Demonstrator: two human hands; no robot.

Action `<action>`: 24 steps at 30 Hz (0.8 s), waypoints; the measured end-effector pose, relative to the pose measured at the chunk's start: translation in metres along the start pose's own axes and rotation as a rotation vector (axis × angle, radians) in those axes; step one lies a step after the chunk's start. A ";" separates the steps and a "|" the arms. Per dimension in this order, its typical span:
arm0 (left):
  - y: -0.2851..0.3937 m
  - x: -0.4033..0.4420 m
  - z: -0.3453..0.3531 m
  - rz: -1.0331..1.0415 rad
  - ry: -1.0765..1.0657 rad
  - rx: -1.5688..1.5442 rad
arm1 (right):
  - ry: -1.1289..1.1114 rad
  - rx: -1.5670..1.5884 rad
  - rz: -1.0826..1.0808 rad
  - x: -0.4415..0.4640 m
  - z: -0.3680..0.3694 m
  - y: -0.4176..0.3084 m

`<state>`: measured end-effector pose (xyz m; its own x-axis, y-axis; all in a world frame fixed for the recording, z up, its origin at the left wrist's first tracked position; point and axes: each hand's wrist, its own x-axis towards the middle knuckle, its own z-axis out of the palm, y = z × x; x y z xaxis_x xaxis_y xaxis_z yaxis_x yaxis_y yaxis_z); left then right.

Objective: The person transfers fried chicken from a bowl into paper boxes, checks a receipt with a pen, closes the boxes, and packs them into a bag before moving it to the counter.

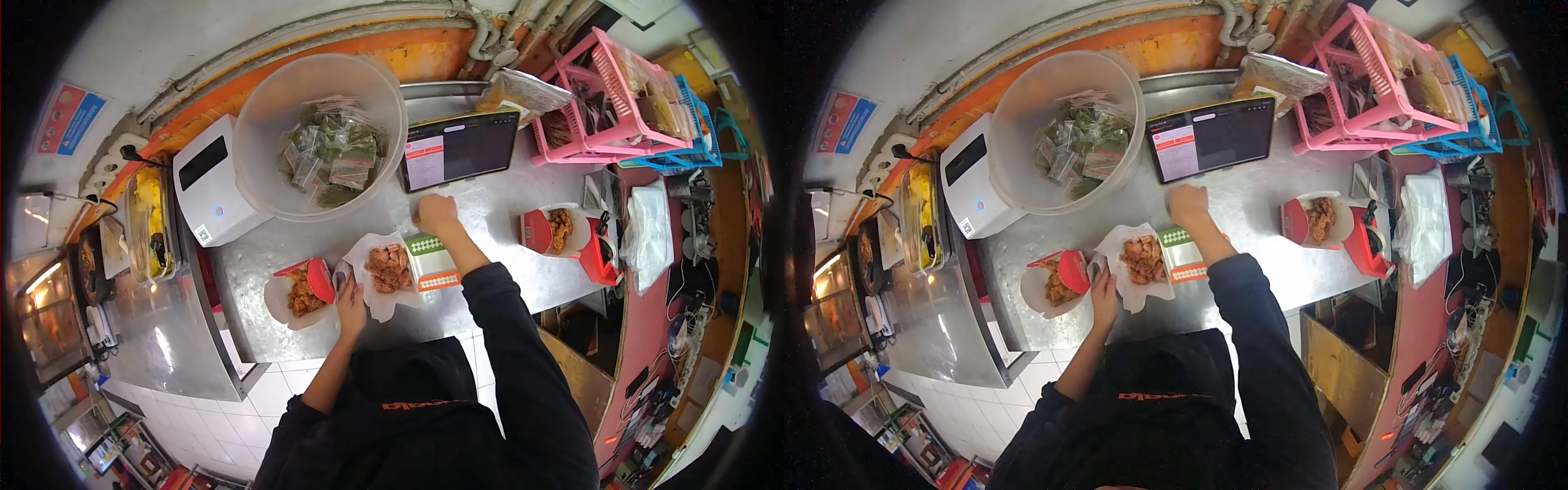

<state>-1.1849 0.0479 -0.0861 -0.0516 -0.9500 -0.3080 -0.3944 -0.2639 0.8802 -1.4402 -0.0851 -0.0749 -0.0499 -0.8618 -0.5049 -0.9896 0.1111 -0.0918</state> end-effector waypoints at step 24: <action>0.201 -0.043 0.088 0.469 -0.101 -0.059 | -0.226 2.282 -0.097 -0.324 0.033 0.215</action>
<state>-1.3427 0.0502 0.0722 -0.3012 -0.9487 0.0964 -0.2548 0.1775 0.9506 -1.6328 0.2343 0.0410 0.1443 -0.8650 -0.4806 0.7479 0.4133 -0.5194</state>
